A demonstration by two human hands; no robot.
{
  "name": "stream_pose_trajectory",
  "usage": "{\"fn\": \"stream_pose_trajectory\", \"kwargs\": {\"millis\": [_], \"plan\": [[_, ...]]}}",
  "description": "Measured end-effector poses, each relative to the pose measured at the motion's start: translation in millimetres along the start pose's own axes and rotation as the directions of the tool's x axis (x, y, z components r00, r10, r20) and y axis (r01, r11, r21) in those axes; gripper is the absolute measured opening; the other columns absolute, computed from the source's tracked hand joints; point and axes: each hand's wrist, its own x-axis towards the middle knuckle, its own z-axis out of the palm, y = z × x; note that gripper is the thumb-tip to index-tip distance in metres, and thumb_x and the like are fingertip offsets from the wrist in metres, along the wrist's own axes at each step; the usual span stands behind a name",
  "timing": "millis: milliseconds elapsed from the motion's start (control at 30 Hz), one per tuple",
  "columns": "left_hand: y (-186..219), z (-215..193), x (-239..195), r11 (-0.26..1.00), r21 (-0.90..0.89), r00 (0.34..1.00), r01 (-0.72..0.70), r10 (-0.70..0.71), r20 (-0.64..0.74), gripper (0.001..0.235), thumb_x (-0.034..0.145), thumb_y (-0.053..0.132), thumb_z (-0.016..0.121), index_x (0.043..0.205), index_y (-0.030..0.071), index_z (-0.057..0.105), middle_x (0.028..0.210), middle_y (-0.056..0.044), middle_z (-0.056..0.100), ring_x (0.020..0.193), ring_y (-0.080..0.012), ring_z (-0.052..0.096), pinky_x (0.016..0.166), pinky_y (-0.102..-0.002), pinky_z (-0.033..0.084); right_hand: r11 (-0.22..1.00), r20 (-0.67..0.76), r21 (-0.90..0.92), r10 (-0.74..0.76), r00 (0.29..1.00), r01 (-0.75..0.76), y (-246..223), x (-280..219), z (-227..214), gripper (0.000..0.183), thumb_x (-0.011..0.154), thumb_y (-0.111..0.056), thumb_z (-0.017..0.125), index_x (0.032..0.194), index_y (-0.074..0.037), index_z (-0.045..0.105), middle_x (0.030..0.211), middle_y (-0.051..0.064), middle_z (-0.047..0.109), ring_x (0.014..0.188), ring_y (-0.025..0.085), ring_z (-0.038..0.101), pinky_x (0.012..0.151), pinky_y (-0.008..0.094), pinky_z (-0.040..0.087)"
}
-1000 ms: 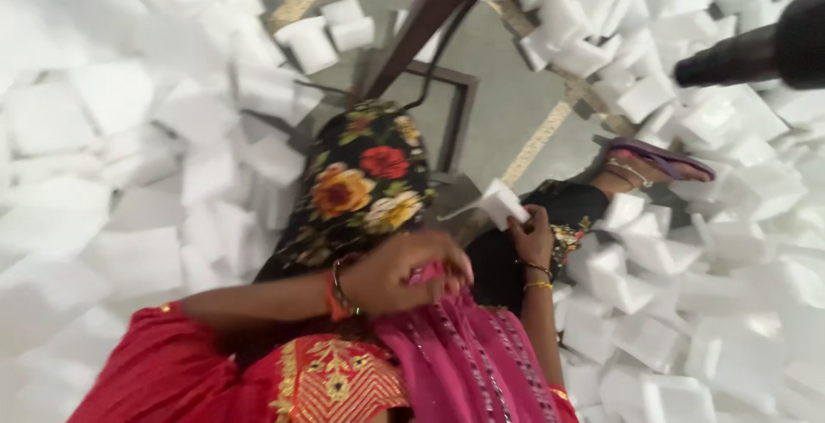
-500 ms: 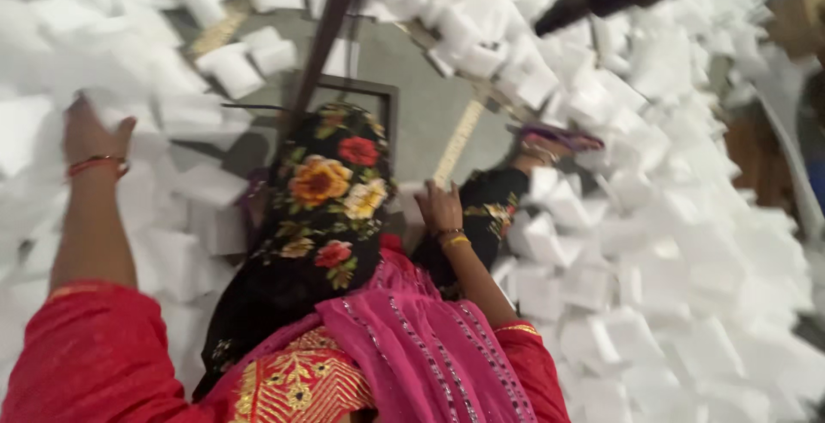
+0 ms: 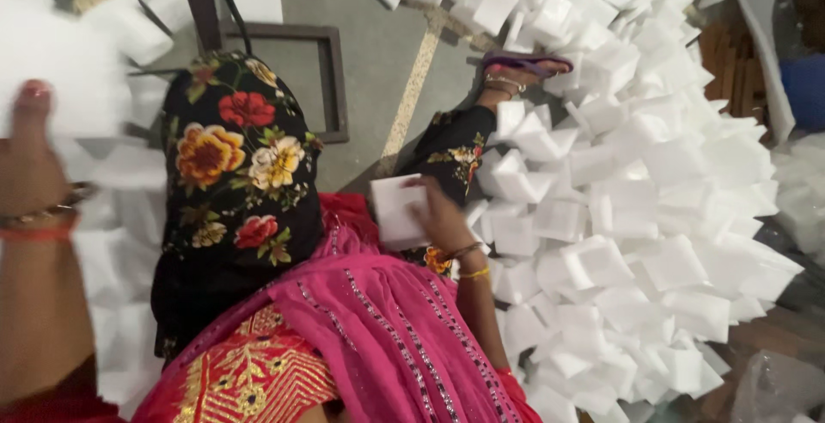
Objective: The person sits on the floor surrounded by white foam blocks and repeatedly picks them up, inspects them, and places them back down. The person handles the blocks one at a time, turning them over in their hands.
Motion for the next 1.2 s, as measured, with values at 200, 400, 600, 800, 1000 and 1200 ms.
{"fn": "stream_pose_trajectory", "kwargs": {"millis": [200,400,600,800,1000,1200], "plan": [[59,118,-115,0.937,0.035,0.779,-0.349,0.269,0.566,0.056,0.105,0.030,0.071,0.149,0.000,0.054,0.111,-0.007,0.068,0.090,-0.0139,0.066,0.078,-0.029,0.054,1.000,-0.054,0.012,0.028,0.998,-0.028,-56,-20,-2,0.077,0.085,-0.020,0.076,0.148,-0.012,0.033,0.129,0.019,0.063,0.116,0.031,0.063,0.099,0.040,0.053],[49,184,-177,0.985,-0.113,0.468,0.133,0.038,0.883,0.052,0.104,0.038,0.064,0.140,0.001,0.059,0.119,-0.008,0.075,0.105,-0.0120,0.070,0.091,-0.026,0.056,0.698,-0.828,0.300,-0.149,0.541,0.650,-63,-33,17,0.070,0.098,-0.013,0.073,0.149,-0.018,0.026,0.140,0.021,0.050,0.128,0.025,0.054,0.114,0.040,0.043],[66,190,-158,0.334,0.060,0.050,0.941,-0.312,0.949,0.077,0.091,0.067,0.038,0.136,0.007,0.053,0.123,-0.011,0.068,0.107,-0.0227,0.070,0.080,-0.041,0.059,0.835,-0.585,-0.262,-0.537,0.608,0.485,-80,-27,15,0.070,0.090,-0.024,0.082,0.134,-0.013,0.029,0.124,0.023,0.060,0.105,0.033,0.066,0.091,0.040,0.051],[48,195,-152,0.285,0.362,-0.226,0.888,-0.416,0.881,0.069,0.092,0.061,0.052,0.131,0.005,0.059,0.116,-0.017,0.070,0.098,-0.0293,0.070,0.085,-0.048,0.058,0.493,-0.039,-0.548,-0.822,0.568,0.676,-103,-36,-39,0.045,0.085,-0.022,0.084,0.102,-0.023,0.042,0.122,0.005,0.073,0.115,0.030,0.071,0.110,0.056,0.050],[32,196,-164,0.353,-0.118,0.153,0.928,-0.072,0.986,0.052,0.096,0.025,0.066,0.138,-0.002,0.053,0.123,-0.018,0.064,0.107,-0.0287,0.068,0.094,-0.043,0.056,0.761,-0.475,-0.239,-0.633,0.611,0.603,-100,-45,-17,0.074,0.088,-0.025,0.084,0.142,-0.012,0.035,0.153,0.012,0.050,0.133,0.027,0.059,0.113,0.043,0.051],[35,192,-179,0.827,-0.446,0.536,0.342,0.218,0.816,0.075,0.082,0.020,0.072,0.150,0.007,0.044,0.142,-0.008,0.049,0.126,-0.0192,0.048,0.115,-0.036,0.040,0.907,-0.792,-0.056,-0.295,0.535,0.417,-108,-34,26,0.101,0.083,-0.030,0.079,0.165,0.001,0.030,0.167,0.017,0.032,0.153,0.032,0.039,0.125,0.043,0.037]]}}
